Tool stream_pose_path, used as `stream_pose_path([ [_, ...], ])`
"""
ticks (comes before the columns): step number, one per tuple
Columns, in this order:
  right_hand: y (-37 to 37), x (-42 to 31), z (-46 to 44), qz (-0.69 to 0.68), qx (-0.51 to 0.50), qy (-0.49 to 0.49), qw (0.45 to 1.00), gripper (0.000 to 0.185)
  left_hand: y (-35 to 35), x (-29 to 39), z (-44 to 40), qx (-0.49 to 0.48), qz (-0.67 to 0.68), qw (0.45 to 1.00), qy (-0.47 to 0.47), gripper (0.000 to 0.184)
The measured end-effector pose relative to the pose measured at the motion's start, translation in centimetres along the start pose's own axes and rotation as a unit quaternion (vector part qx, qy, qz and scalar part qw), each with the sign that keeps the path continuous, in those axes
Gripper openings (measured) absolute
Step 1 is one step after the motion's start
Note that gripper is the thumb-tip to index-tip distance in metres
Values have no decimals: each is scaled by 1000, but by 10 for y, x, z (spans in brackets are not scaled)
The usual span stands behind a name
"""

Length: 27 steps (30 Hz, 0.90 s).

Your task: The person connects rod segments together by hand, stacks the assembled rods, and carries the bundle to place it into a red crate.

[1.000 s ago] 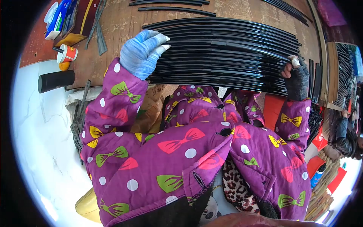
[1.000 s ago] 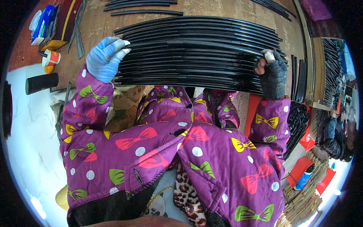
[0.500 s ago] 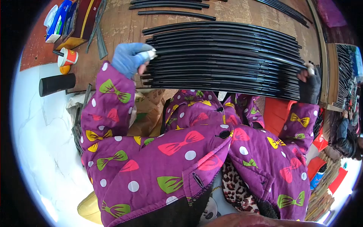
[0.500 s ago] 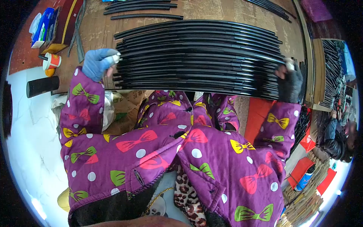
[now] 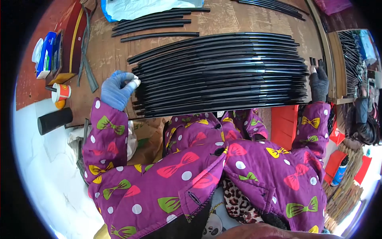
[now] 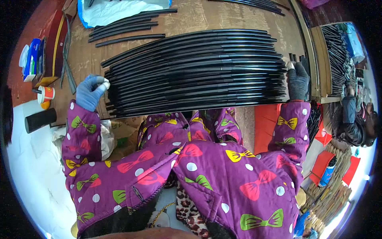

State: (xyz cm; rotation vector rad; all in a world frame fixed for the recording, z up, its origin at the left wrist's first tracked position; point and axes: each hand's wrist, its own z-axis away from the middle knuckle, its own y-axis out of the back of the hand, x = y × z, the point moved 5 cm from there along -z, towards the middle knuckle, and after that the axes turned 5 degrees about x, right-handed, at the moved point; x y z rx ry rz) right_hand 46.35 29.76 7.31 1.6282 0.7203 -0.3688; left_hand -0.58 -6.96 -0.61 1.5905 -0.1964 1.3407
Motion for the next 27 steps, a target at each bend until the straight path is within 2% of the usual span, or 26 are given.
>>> stream_pose_path([
  [1, -2, 8, -12, 46, 35, 76, 995, 14, -1, 6, -2, 9, -14, 1000, -4, 11],
  [2, -8, -6, -16, 46, 34, 73, 996, 14, -1, 8, -3, 18, -30, 999, -8, 11],
  [4, -25, -46, -23, 228, 40, 173, 957, 17, -5, 5, -17, 26, -16, 999, -32, 9],
  [6, -53, -88, -29, 204, 1, 158, 966, 18, -6, 38, -28, 76, -180, 958, -210, 11],
  [8, -85, -103, -51, 190, 4, 231, 954, 19, -15, 42, -47, 48, -203, 961, -179, 19],
  [10, -124, -90, -102, 202, -23, 266, 942, 24, -25, 52, -63, 90, -342, 906, -232, 26],
  [11, -102, -113, -111, 232, -25, 305, 923, 32, -12, 69, -58, 103, -329, 908, -238, 26],
  [12, -81, -141, -106, 220, 24, 329, 918, 32, -10, 79, -54, 126, -348, 895, -249, 30],
  [14, -86, -170, -107, 410, 80, 302, 857, 41, -11, 81, -64, 106, -371, 893, -233, 33],
  [16, -90, -172, -118, 402, 77, 332, 850, 45, -11, 82, -70, 99, -391, 882, -245, 28],
  [18, -90, -174, -125, 411, 55, 360, 836, 46, -12, 80, -70, 97, -375, 884, -260, 25],
  [22, -81, -204, -90, 463, -13, 353, 813, 46, -18, 79, -60, 105, -325, 895, -288, 22],
  [24, -84, -202, -80, 492, -9, 447, 747, 46, -14, 77, -51, 133, -208, 936, -252, 23],
  [27, -94, -195, -71, 481, -52, 418, 769, 43, -12, 75, -40, 169, -165, 929, -284, 22],
])
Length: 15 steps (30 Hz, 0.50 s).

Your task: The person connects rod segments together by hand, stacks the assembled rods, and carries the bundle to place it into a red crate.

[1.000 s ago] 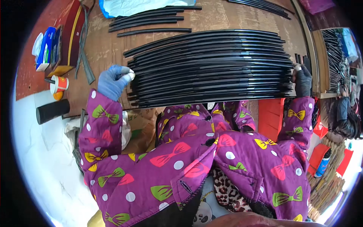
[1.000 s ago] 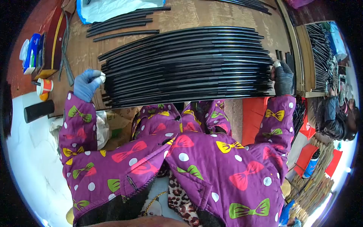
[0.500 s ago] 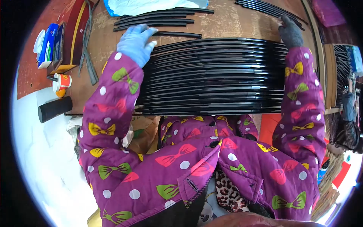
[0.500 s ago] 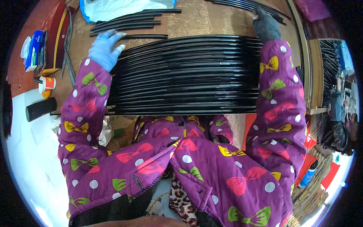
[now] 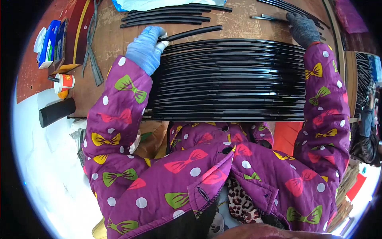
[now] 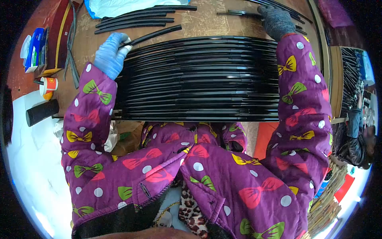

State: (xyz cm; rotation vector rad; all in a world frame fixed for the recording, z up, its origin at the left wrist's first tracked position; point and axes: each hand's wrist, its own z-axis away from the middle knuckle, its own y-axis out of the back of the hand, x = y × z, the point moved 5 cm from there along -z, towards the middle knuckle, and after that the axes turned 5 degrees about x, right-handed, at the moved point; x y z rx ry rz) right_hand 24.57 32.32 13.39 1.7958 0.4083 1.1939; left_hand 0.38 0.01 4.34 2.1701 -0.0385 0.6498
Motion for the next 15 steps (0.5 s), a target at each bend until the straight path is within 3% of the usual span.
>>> stream_pose_path([
  [1, 1, -2, 1, 3, 1, 0, 1000, 43, 3, 0, 2, 2, 2, 1000, 0, 22],
  [4, 13, -20, 5, -31, 29, 21, 999, 39, 6, -4, 12, -31, 137, 982, 128, 19],
  [6, 42, -43, 27, -72, 150, 96, 981, 33, 12, 0, 21, -41, 175, 968, 177, 19],
  [7, 53, -50, 36, -69, 150, 98, 981, 33, 15, 0, 26, -47, 215, 950, 222, 19],
  [9, 82, -66, 61, -152, 247, 159, 944, 32, 22, 4, 29, -55, 210, 947, 234, 19],
  [14, 94, -83, 93, -307, 224, 137, 915, 25, 23, 9, 32, -65, 214, 948, 224, 21],
  [15, 94, -84, 97, -342, 227, 129, 903, 23, 23, 12, 30, -55, 221, 956, 185, 20],
])
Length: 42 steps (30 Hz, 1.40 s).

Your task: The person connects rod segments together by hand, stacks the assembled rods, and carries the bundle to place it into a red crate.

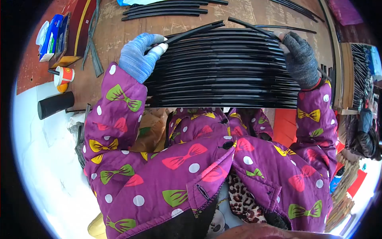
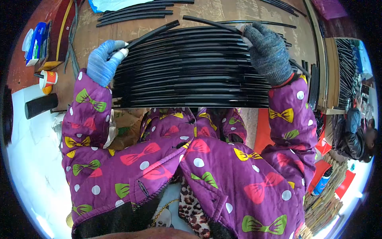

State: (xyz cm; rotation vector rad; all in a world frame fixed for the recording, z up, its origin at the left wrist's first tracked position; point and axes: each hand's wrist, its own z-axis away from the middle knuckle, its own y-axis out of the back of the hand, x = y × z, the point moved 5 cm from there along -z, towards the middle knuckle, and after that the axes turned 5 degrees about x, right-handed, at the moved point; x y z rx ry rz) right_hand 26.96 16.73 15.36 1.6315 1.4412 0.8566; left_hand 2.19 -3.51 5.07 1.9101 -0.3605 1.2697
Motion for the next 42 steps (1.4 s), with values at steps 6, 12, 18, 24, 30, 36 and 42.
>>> stream_pose_path([
  [6, -10, -4, 9, -67, -18, -22, 997, 26, 0, 9, 2, -12, -24, 999, -45, 17],
  [12, -18, 2, 15, -89, -57, -26, 994, 33, -5, 9, 3, -45, -43, 995, -73, 16],
  [18, -24, -33, -6, -46, -61, 71, 995, 30, -28, 35, 12, -84, -74, 981, -155, 14],
  [24, -13, 54, 34, -113, 46, -133, 984, 29, -17, 18, 15, -80, -40, 990, -107, 15],
  [30, 10, 112, 99, -228, 65, -430, 871, 32, -19, 3, 16, -110, 20, 993, -35, 15],
  [36, -27, 20, 68, -330, 30, -369, 868, 28, -35, 20, 19, -109, -11, 990, -86, 15],
  [42, -66, -48, 36, -514, -19, -400, 759, 24, -50, 35, 21, -107, -34, 986, -123, 15],
])
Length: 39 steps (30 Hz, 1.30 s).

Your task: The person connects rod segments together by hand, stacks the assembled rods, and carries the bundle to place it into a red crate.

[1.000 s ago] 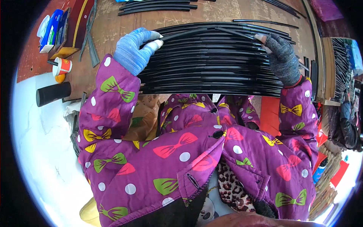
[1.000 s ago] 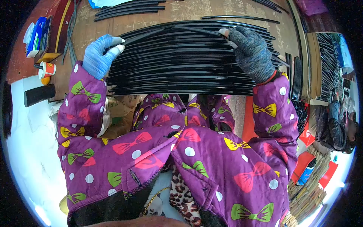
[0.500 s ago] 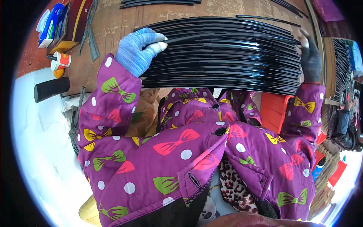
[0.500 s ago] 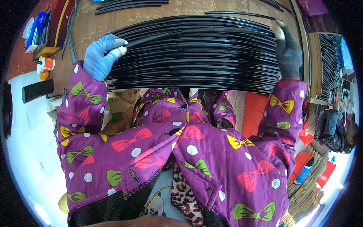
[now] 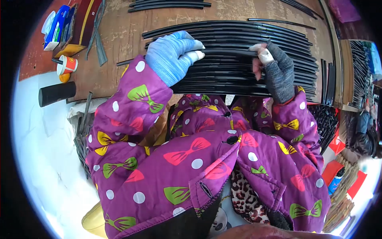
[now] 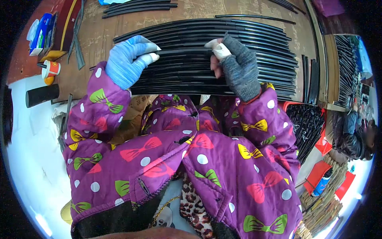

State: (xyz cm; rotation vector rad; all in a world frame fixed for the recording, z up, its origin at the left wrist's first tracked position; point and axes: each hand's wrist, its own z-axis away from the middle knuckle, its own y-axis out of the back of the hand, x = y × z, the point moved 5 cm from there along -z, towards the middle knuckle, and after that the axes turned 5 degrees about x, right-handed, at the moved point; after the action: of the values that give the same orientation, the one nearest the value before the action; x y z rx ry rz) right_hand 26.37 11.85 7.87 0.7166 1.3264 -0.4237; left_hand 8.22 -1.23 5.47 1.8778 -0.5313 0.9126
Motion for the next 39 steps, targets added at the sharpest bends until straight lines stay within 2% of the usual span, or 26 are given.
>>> stream_pose_path([
  [2, 3, -3, -3, -18, 10, 25, 999, 25, 2, -8, 1, -3, -33, 999, -32, 15],
  [4, 29, -8, -4, -16, 58, 48, 997, 23, 11, -19, 7, -11, -46, 999, -18, 17],
  [6, 67, 0, -4, -58, 96, 59, 992, 22, 20, -41, 15, -8, -66, 997, 39, 18],
  [7, 80, 5, -3, -105, 82, 43, 990, 22, 24, -47, 19, -2, -44, 995, 90, 19],
  [9, 96, 11, -1, -176, 49, 35, 983, 23, 25, -55, 23, -4, -40, 992, 117, 19],
  [12, 111, 26, 1, -178, 64, 10, 982, 24, 26, -65, 24, -30, -49, 983, 176, 20],
  [14, 113, 32, 1, -193, 42, 11, 980, 24, 23, -72, 26, -50, 6, 973, 227, 26],
  [18, 112, 35, 3, -215, 51, 0, 975, 22, 25, -68, 31, -31, 95, 958, 267, 21],
  [20, 114, 37, 4, -231, 53, -17, 971, 22, 26, -67, 34, -18, 87, 962, 259, 22],
  [23, 118, 38, 7, -232, 78, -24, 969, 22, 36, -46, 31, 53, 8, 989, 140, 23],
  [24, 118, 38, 8, -231, 79, -24, 969, 22, 34, -49, 30, 52, 9, 989, 140, 23],
  [26, 120, 40, 8, -227, 90, -33, 969, 21, 40, -36, 28, 131, -30, 990, -50, 20],
  [30, 116, 40, 9, -233, 91, -29, 968, 19, 45, -24, 32, 131, -119, 982, -72, 17],
  [32, 115, 39, 9, -227, 92, -19, 969, 18, 44, -25, 32, 94, -86, 992, -25, 19],
  [34, 112, 38, 8, -227, 98, -13, 969, 18, 43, -28, 33, 92, -73, 992, -47, 16],
  [35, 110, 37, 8, -227, 103, -10, 968, 18, 42, -39, 34, 70, 20, 995, 71, 14],
  [36, 107, 37, 8, -226, 107, -7, 968, 18, 36, -48, 37, 45, 113, 975, 188, 11],
  [38, 97, 35, 6, -208, 81, -1, 975, 18, 33, -47, 36, 50, 159, 965, 201, 11],
  [39, 98, 36, 6, -196, 99, 4, 976, 18, 32, -50, 36, 42, 181, 952, 242, 12],
])
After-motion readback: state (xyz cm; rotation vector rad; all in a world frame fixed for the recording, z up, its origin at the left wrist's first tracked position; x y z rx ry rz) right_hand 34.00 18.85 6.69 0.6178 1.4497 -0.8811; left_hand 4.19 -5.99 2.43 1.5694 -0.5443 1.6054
